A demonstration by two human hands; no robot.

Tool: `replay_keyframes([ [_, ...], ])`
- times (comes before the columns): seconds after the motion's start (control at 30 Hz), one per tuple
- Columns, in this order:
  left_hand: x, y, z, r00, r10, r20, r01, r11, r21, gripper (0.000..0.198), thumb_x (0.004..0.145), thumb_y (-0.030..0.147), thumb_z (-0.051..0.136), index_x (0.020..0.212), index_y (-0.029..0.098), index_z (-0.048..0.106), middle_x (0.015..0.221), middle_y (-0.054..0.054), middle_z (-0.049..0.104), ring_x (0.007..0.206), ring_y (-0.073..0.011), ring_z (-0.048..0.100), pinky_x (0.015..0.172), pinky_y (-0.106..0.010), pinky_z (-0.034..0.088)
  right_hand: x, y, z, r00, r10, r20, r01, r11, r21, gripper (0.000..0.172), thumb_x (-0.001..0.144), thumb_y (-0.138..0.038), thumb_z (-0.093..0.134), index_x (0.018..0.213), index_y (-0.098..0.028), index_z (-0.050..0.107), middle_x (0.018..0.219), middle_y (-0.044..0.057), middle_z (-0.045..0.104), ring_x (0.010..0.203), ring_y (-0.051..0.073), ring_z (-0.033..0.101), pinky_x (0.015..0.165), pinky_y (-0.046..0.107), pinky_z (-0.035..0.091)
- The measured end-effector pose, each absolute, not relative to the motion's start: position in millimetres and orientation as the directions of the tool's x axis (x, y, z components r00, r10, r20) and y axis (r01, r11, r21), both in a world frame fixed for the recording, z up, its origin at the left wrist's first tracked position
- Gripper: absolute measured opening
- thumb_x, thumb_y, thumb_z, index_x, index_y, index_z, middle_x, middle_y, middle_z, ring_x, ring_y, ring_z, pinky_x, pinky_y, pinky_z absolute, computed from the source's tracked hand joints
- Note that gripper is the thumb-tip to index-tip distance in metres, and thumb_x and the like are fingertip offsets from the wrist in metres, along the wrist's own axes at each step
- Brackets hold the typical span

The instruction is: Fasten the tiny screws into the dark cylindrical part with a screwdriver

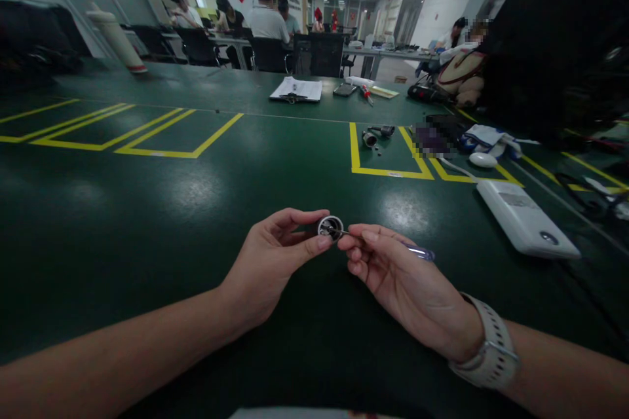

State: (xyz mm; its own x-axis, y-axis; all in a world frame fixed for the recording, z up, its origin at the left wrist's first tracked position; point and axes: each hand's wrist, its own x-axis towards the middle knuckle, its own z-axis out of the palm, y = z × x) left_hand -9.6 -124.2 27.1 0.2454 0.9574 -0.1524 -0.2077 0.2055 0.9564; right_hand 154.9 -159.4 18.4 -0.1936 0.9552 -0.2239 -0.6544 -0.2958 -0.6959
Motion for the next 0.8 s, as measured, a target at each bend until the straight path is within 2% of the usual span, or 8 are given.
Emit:
replay_keyframes([
  [0.13,-9.6,-124.5,27.7,0.246,0.958,-0.145,-0.215,0.200,0.956,0.022,0.063,0.013,0.077,0.083,0.019,0.069,0.098,0.000,0.072,0.087,-0.0112,0.066,0.080,-0.021,0.052,155.4,-159.0,19.3,-0.204,0.955,-0.213,-0.657,-0.295,-0.693,0.011,0.083,-0.017,0.058,0.085,-0.013,0.069,0.081,0.005,0.070,0.070,0.009,0.061,0.064,0.019,0.051],
  [0.23,-10.5,-123.5,27.3,0.247,0.957,-0.150,-0.204,0.203,0.958,0.023,0.064,0.013,0.077,0.084,0.019,0.069,0.098,0.000,0.072,0.088,-0.0109,0.066,0.080,-0.020,0.051,156.1,-159.6,21.6,-0.201,0.965,-0.170,-0.614,-0.259,-0.746,0.011,0.082,-0.018,0.059,0.084,-0.014,0.069,0.082,0.005,0.070,0.068,0.009,0.060,0.064,0.020,0.050],
  [0.4,-12.0,-121.9,25.5,0.251,0.955,-0.155,-0.174,0.202,0.964,0.027,0.064,0.011,0.077,0.088,0.019,0.069,0.100,0.000,0.072,0.087,-0.0102,0.066,0.079,-0.019,0.051,158.9,-164.4,20.6,-0.124,0.991,-0.045,-0.432,-0.095,-0.897,0.010,0.084,-0.019,0.058,0.085,-0.017,0.068,0.083,0.004,0.069,0.069,0.010,0.059,0.064,0.023,0.048],
  [0.53,-10.5,-123.0,24.6,0.261,0.957,-0.127,-0.177,0.177,0.968,0.026,0.064,0.011,0.076,0.087,0.019,0.069,0.104,0.000,0.070,0.088,-0.0105,0.066,0.080,-0.019,0.052,159.6,-165.9,14.5,-0.124,0.992,0.017,-0.310,-0.022,-0.951,0.011,0.087,-0.022,0.057,0.090,-0.020,0.068,0.088,0.002,0.068,0.074,0.010,0.058,0.067,0.023,0.048],
  [0.63,-9.4,-123.9,23.5,0.265,0.957,-0.116,-0.178,0.167,0.970,0.024,0.064,0.011,0.076,0.086,0.019,0.069,0.104,0.000,0.071,0.088,-0.0108,0.066,0.080,-0.019,0.052,158.5,-163.9,12.7,-0.116,0.993,0.014,-0.335,-0.026,-0.942,0.011,0.086,-0.022,0.058,0.090,-0.019,0.068,0.087,0.002,0.068,0.073,0.010,0.057,0.065,0.022,0.047],
  [0.8,-10.0,-123.6,22.5,0.246,0.959,-0.141,-0.164,0.185,0.969,0.026,0.063,0.010,0.076,0.087,0.018,0.069,0.104,-0.001,0.071,0.088,-0.0112,0.067,0.081,-0.019,0.051,157.2,-159.7,16.0,-0.120,0.985,-0.120,-0.489,-0.164,-0.857,0.009,0.081,-0.019,0.061,0.083,-0.016,0.069,0.078,0.003,0.069,0.063,0.009,0.056,0.059,0.022,0.045],
])
